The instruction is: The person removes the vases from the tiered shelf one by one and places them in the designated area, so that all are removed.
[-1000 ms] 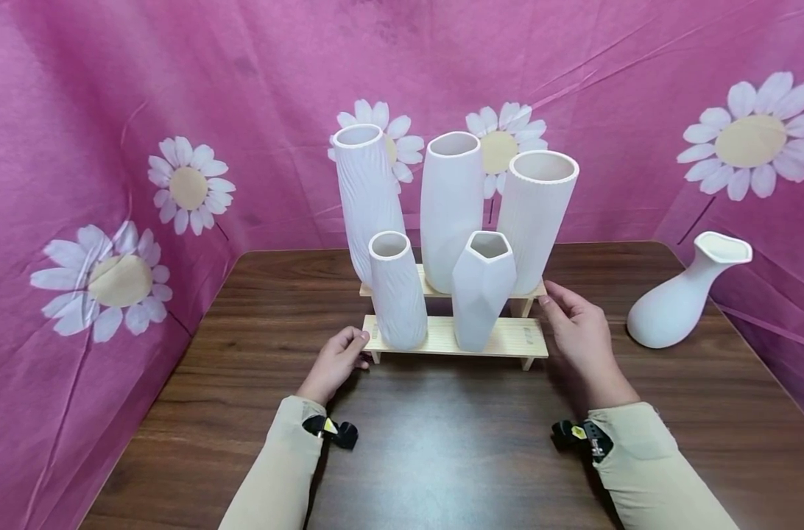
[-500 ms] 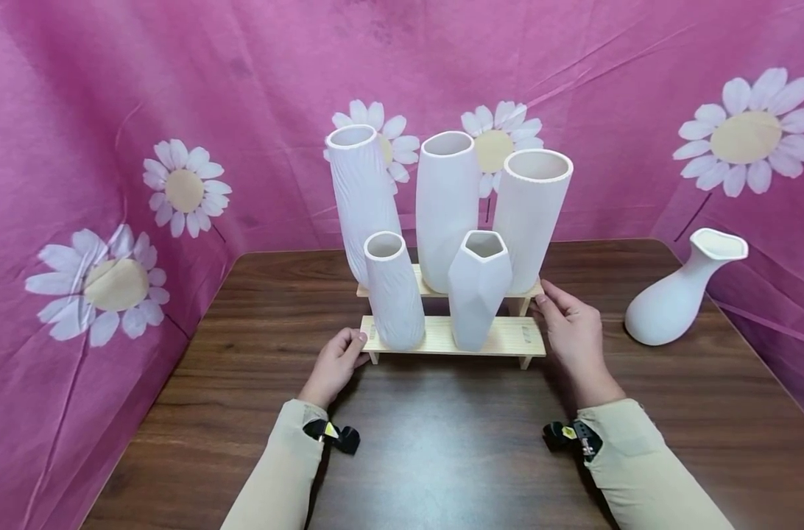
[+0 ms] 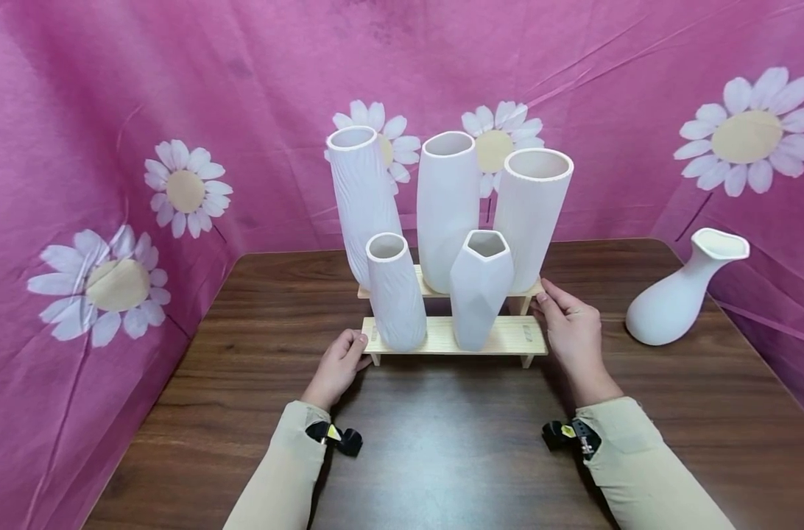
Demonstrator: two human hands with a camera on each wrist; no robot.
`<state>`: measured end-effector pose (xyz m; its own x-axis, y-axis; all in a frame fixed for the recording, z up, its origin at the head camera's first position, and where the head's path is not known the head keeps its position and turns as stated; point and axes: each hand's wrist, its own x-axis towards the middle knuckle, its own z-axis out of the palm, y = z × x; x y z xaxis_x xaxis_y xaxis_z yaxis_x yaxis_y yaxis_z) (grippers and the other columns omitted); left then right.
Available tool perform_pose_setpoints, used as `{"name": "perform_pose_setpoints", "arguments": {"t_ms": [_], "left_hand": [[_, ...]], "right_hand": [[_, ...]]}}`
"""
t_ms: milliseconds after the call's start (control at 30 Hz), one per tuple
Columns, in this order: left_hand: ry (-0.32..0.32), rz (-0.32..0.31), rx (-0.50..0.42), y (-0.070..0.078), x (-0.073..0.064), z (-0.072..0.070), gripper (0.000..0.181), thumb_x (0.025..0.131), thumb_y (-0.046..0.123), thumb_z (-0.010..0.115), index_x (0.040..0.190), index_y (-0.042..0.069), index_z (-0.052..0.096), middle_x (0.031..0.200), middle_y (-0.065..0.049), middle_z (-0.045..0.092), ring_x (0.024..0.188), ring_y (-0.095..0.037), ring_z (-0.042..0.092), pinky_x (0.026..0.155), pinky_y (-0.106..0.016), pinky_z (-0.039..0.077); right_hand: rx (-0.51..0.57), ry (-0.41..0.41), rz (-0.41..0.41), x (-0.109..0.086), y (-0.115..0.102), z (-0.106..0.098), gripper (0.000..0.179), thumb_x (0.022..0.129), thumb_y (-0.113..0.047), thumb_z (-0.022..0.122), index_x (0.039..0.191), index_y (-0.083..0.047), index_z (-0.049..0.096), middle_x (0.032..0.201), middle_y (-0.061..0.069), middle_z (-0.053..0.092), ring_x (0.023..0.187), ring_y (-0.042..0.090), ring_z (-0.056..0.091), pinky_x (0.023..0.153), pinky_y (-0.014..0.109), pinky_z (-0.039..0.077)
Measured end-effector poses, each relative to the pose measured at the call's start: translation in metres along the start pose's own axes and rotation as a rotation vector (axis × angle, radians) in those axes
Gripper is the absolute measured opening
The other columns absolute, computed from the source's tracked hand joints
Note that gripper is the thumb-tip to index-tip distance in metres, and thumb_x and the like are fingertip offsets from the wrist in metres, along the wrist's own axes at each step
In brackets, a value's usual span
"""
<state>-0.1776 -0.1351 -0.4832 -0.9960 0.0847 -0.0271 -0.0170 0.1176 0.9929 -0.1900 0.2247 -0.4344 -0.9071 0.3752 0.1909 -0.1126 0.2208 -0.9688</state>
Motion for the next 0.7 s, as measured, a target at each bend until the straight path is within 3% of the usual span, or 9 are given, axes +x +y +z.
{"name": "perform_pose_setpoints", "arguments": {"t_ms": [367, 700], "left_hand": [[0.01, 0.005, -0.003, 0.0003, -0.0001, 0.0012, 0.022, 0.108, 0.009, 0.042, 0.099, -0.009, 0.051, 0.124, -0.025, 0.055, 0.112, -0.027, 0.059, 0.096, -0.045, 0.051], [0.004, 0.005, -0.024, 0.0, 0.0007, 0.001, 0.021, 0.107, 0.009, 0.044, 0.097, -0.008, 0.051, 0.123, -0.025, 0.055, 0.111, -0.026, 0.059, 0.096, -0.045, 0.052]], "right_hand": [[0.009, -0.01, 0.01, 0.0011, 0.0, -0.0006, 0.033, 0.102, -0.012, 0.058, 0.133, 0.0, 0.062, 0.119, 0.026, 0.066, 0.082, -0.005, 0.067, 0.078, 0.021, 0.055], [0.024, -0.014, 0.024, 0.0018, -0.0017, -0.0014, 0.034, 0.102, -0.013, 0.059, 0.133, 0.0, 0.063, 0.12, 0.026, 0.065, 0.084, -0.002, 0.069, 0.081, 0.025, 0.056]]}}
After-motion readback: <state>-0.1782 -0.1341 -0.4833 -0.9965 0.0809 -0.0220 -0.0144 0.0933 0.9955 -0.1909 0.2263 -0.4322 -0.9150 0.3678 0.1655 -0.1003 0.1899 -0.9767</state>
